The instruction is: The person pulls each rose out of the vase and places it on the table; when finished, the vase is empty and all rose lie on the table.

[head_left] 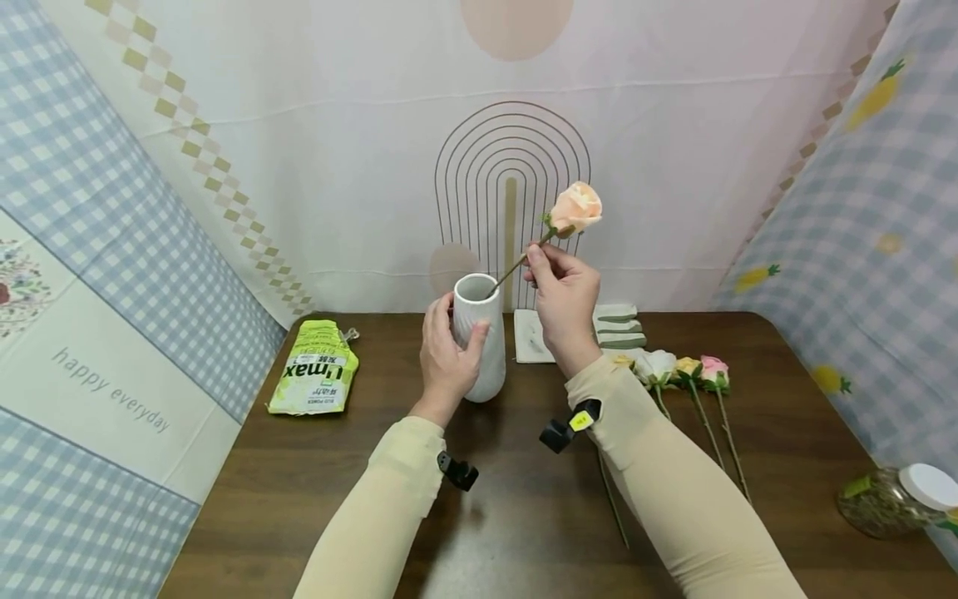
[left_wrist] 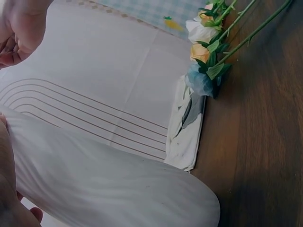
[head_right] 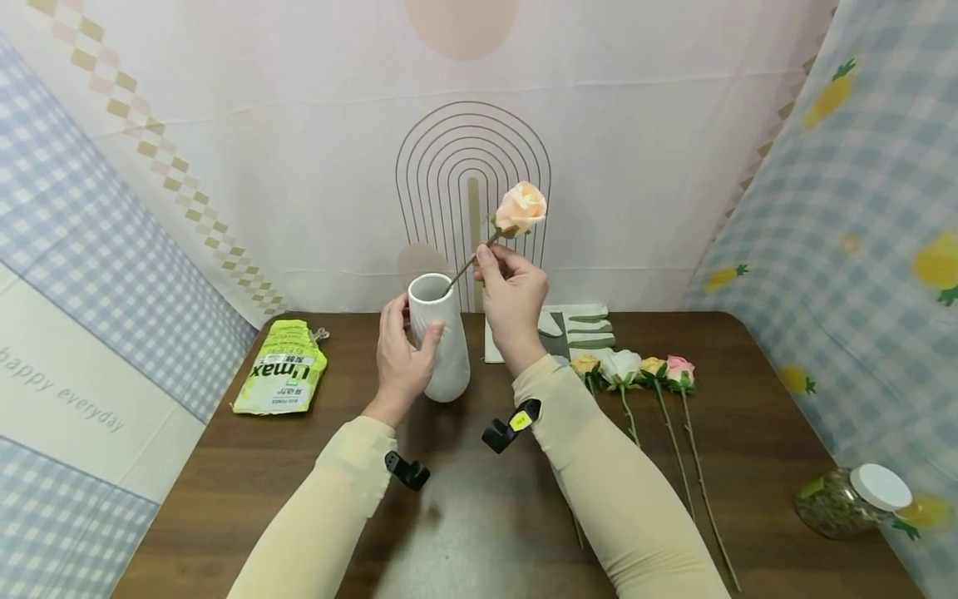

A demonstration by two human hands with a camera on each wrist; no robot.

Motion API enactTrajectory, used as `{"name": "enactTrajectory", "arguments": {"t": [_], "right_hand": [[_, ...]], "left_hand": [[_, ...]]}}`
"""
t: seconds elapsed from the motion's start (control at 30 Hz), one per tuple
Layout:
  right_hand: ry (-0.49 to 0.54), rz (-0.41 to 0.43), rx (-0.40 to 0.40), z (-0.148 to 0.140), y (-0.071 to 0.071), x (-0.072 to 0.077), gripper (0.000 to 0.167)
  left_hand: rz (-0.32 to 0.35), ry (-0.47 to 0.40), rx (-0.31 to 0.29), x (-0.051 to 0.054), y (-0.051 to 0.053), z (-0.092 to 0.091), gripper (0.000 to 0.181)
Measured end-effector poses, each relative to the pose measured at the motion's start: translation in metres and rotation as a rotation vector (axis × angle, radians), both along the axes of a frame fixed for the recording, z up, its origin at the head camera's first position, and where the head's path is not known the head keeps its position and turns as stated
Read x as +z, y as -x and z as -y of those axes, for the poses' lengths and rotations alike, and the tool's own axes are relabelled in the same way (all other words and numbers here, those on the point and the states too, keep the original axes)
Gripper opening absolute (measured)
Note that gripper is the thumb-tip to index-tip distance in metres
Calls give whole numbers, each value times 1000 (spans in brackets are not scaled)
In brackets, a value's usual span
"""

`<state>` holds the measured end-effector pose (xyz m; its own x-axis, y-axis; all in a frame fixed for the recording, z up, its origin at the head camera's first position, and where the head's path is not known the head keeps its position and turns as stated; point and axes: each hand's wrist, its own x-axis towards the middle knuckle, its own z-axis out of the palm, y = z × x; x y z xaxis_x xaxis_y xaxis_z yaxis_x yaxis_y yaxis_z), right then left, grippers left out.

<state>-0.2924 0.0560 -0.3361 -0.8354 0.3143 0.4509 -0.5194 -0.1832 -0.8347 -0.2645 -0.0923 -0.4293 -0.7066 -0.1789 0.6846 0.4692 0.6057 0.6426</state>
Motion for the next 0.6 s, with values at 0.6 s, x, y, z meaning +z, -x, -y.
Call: {"name": "enactTrajectory", "arguments": {"t": [0.6], "right_hand": [[103,81,-8,18,-7,2,16]], "left_hand": [[-54,10,36,0,-2,1,61]]}}
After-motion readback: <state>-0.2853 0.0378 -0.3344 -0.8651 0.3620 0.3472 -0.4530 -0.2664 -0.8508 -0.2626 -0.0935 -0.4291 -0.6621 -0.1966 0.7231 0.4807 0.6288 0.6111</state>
